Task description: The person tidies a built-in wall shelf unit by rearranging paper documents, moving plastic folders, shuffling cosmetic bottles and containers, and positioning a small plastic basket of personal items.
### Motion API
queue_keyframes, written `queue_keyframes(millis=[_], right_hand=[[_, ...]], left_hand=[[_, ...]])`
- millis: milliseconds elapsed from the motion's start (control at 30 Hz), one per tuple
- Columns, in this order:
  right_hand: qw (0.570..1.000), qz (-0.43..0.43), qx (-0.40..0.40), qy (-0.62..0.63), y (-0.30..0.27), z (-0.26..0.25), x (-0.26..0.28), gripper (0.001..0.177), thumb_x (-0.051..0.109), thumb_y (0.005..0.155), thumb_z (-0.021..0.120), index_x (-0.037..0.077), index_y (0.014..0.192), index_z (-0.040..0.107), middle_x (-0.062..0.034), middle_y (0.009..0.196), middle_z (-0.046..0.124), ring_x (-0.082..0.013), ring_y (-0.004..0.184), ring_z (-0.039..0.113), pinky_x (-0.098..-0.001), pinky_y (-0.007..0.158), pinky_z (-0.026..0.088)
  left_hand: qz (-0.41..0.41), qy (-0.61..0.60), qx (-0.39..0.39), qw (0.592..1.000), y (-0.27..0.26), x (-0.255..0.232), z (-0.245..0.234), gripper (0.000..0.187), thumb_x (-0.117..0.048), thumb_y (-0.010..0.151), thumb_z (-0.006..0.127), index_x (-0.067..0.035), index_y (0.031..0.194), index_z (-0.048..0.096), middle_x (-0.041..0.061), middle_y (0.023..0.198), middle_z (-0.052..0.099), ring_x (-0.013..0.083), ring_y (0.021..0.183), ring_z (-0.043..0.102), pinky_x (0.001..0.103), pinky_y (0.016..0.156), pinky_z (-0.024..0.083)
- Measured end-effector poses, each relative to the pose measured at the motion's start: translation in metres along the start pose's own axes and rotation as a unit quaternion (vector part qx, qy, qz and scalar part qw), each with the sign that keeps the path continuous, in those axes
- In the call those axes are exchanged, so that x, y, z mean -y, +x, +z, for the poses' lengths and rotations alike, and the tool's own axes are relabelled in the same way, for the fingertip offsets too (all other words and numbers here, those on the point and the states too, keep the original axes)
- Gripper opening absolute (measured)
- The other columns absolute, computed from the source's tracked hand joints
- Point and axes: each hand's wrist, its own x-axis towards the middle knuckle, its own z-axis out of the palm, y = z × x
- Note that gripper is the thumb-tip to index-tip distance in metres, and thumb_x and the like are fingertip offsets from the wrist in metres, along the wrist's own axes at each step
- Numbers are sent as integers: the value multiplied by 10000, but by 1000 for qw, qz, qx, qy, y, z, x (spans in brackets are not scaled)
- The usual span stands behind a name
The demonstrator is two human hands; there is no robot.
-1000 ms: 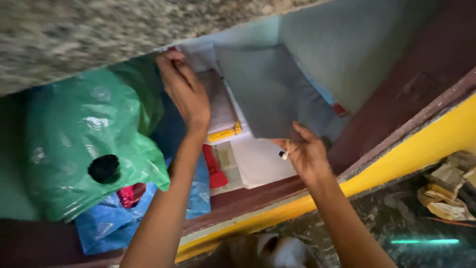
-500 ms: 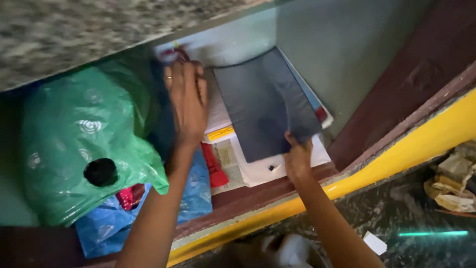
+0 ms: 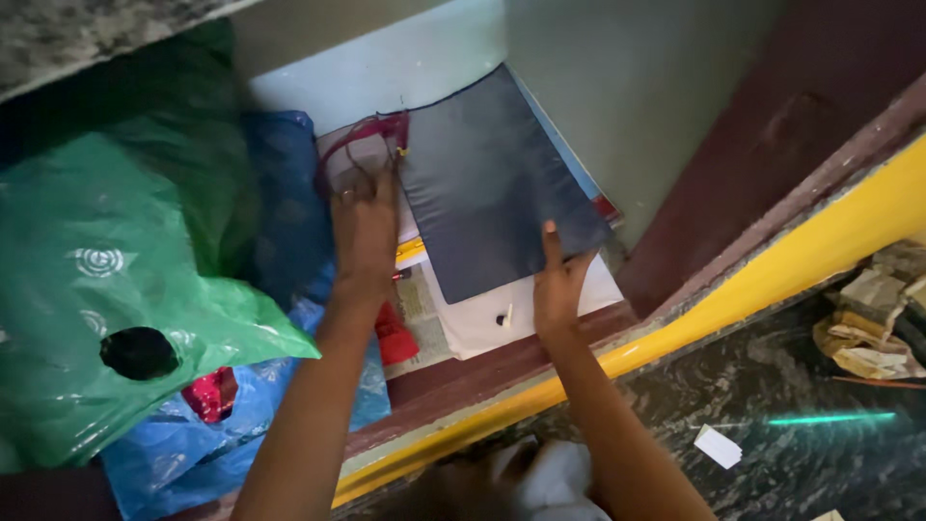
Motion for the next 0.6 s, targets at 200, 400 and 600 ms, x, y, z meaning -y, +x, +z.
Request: queue_keyframes(millis=[200, 400, 600], right_hand=[[992, -103, 67, -9, 6, -10, -11, 816, 228, 1003, 671, 127, 1623, 150, -77, 1400, 523, -50, 840, 496, -189, 605, 412], [998, -39, 31, -35, 5, -8, -10, 840, 166, 1009, 651, 129, 1683, 152, -192, 1367, 543, -235, 801, 376, -315, 603, 339], [985, -148, 38, -84, 8, -6, -11, 812, 171, 994, 609, -11, 1603, 103, -211, 1553, 423, -300, 1395, 450, -339, 1184, 263]], left_hand=[[-20, 109, -58, 992, -4, -11, 19, 437, -151, 910, 545, -73, 1338, 584, 213, 1255, 679, 315, 1023, 677, 415, 906, 542], [-92, 61, 99, 989, 13, -16, 27, 401, -134, 1021, 517, -77, 1417, 537, 205, 1152, 670, 335, 1019, 683, 442, 920, 540], [-112, 121, 81, 983, -7, -45, 46, 508, -39, 998, 520, 121, 1478, 485, 331, 1536, 543, 280, 961, 698, 373, 771, 542]])
